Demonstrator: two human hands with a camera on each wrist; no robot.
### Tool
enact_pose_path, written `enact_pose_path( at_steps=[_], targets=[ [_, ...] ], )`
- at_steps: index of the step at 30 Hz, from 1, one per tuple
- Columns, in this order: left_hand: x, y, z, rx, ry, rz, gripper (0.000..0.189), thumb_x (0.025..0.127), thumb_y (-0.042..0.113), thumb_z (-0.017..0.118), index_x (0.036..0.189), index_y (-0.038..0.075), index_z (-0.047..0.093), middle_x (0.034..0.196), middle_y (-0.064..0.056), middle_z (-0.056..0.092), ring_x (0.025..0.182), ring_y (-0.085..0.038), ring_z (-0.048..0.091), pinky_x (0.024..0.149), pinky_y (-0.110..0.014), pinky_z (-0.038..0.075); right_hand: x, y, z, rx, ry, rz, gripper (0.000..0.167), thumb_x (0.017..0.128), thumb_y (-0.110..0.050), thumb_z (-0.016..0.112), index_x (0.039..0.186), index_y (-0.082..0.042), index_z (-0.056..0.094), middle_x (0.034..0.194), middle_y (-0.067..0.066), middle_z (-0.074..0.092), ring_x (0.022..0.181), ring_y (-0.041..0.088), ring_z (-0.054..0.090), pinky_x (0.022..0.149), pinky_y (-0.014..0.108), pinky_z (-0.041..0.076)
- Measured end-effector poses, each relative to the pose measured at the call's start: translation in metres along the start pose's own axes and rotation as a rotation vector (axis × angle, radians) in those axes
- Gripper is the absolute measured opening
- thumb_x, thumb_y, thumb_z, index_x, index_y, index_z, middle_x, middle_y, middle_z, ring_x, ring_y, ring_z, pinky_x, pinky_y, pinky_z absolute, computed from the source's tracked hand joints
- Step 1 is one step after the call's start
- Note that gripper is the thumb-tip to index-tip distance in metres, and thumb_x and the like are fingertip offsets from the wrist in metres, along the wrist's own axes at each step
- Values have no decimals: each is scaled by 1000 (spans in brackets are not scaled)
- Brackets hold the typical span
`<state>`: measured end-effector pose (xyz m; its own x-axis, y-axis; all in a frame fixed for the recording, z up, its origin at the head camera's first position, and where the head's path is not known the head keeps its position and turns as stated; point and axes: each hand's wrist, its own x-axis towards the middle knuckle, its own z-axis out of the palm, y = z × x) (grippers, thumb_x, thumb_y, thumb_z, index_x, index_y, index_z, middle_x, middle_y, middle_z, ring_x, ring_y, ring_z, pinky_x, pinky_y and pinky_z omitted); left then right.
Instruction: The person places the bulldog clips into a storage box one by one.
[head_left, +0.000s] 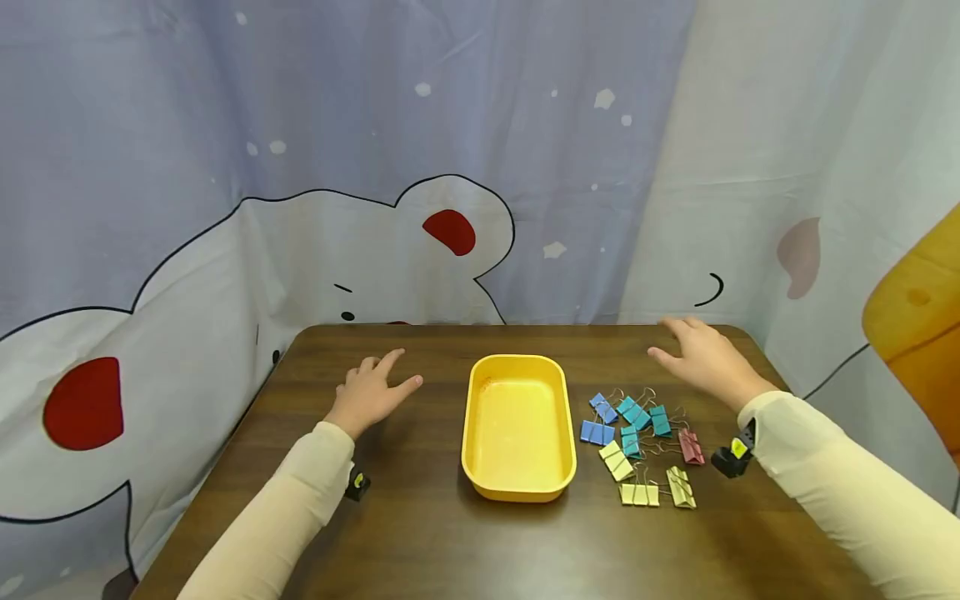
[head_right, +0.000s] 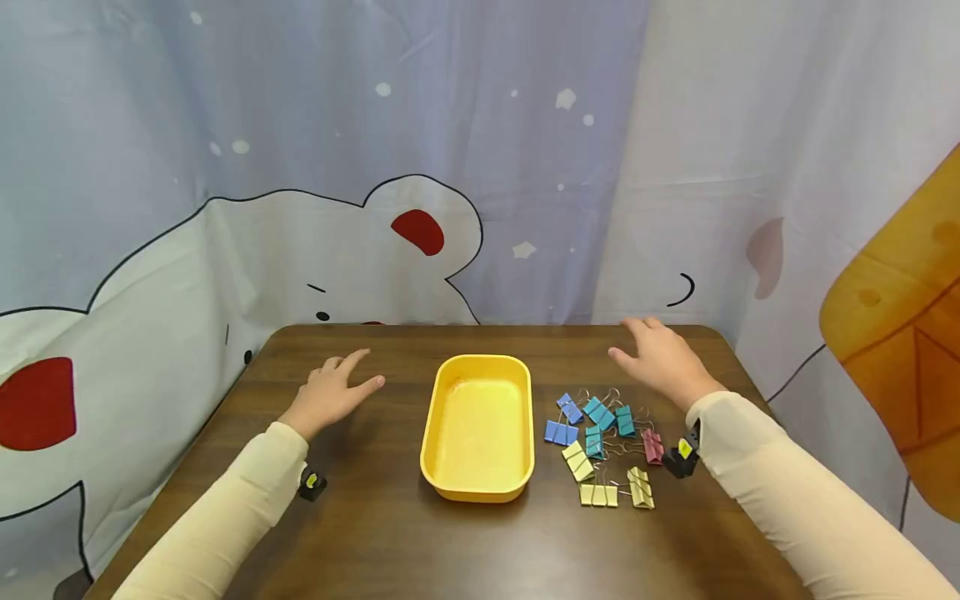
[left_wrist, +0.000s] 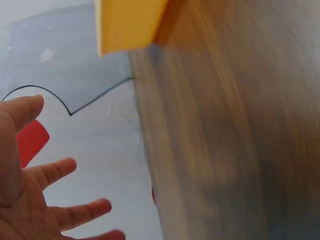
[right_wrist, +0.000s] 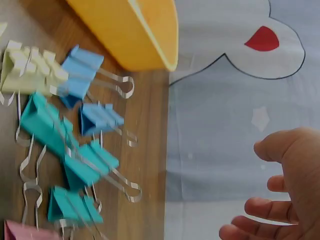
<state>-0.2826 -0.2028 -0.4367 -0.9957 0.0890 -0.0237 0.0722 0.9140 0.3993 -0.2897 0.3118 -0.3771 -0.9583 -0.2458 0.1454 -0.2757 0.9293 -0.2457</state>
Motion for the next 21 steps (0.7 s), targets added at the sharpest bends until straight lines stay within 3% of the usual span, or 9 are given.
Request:
enact_pose_path(
  at_steps=[4, 8, 14, 21],
  targets=[
    [-3, 7, 7, -138, 2, 15, 75, 98, 66, 47, 153, 17, 40, 148, -27, 42, 131, -53, 43, 100, -71, 41, 2, -8, 10, 69, 36, -8, 64, 100, -41, 59, 144, 4, 46, 117, 25, 64, 104, 42, 62, 87, 61, 51],
    [-3, 14, 15, -258, -5, 30, 65, 100, 56, 52, 150, 15, 45, 142, -24, 51, 127, -43, 53, 101, -62, 47, 2, -15, 18, 144, 49, 13, 62, 99, -37, 61, 144, 4, 48, 105, 16, 68, 90, 31, 65, 79, 52, 53],
    [1, 24, 31, -361, 0, 33, 62, 99, 56, 55, 146, 17, 51, 135, -20, 59, 116, -35, 59, 95, -55, 52, 1, -29, 30, 260, 36, 69, 64, 100, -41, 59, 147, 2, 45, 107, 15, 70, 80, 22, 66, 72, 44, 55],
    [-3, 34, 42, -552, -42, 9, 53, 100, 42, 62, 144, 14, 54, 112, -15, 61, 88, -33, 64, 69, -39, 62, -6, -48, 55, 455, -17, 139, 64, 100, -39, 62, 148, 0, 45, 111, 18, 68, 66, 21, 67, 59, 34, 56]
  ],
)
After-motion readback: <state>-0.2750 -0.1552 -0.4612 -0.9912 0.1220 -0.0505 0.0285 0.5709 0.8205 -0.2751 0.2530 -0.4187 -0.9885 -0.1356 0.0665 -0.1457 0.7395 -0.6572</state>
